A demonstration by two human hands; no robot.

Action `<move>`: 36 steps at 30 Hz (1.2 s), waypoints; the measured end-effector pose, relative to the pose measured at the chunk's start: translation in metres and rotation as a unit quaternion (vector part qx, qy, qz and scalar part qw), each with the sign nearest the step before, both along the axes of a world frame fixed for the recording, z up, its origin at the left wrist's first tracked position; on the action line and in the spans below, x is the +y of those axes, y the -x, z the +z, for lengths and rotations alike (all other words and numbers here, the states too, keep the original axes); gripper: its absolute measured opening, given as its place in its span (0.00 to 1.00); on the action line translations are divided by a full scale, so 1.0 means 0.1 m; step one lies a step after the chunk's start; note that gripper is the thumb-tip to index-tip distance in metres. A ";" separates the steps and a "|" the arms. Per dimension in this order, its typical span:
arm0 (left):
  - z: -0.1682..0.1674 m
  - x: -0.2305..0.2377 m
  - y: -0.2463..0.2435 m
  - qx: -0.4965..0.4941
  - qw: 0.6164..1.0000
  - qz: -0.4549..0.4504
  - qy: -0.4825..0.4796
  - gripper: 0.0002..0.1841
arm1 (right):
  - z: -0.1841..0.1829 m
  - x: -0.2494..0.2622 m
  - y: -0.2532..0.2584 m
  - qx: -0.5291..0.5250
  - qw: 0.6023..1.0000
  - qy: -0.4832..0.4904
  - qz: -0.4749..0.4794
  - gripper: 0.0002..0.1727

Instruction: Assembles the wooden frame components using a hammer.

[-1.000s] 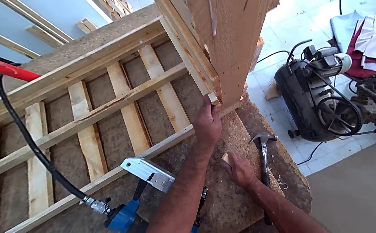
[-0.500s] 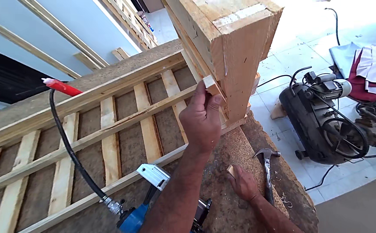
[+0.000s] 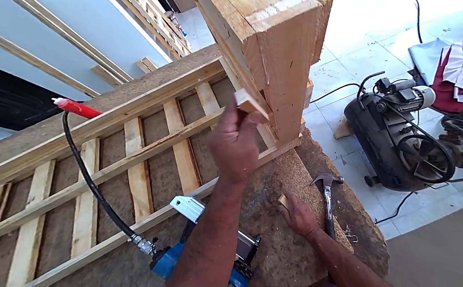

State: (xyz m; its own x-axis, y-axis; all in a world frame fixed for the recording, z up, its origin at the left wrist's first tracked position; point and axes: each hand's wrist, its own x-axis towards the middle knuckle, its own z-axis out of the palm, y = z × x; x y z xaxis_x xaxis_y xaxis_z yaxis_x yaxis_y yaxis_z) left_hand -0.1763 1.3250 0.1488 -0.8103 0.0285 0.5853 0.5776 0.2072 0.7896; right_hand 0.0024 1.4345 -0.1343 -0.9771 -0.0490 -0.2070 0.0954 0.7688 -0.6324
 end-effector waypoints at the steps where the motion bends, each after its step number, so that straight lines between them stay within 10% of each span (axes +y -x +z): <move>1: -0.10 -0.07 -0.04 -0.016 1.000 0.002 -0.026 0.22 | 0.00 0.01 0.00 -0.002 1.000 0.001 0.000 0.38; 9: -1.26 0.07 -0.07 -0.176 0.984 -0.004 0.011 0.24 | 0.01 0.01 0.00 -0.005 1.000 0.000 0.016 0.38; 18: -1.38 0.25 -0.06 -0.117 0.986 0.101 0.069 0.26 | -0.04 -0.01 -0.02 0.028 0.999 -0.012 0.014 0.41; 25: -1.33 -0.08 0.11 -0.132 0.986 -0.099 0.038 0.20 | -0.02 0.00 -0.01 0.020 1.000 0.007 0.012 0.38; 36: -1.25 0.19 0.08 -0.168 0.984 -0.014 0.066 0.26 | -0.04 -0.02 -0.01 0.071 0.997 -0.015 0.010 0.37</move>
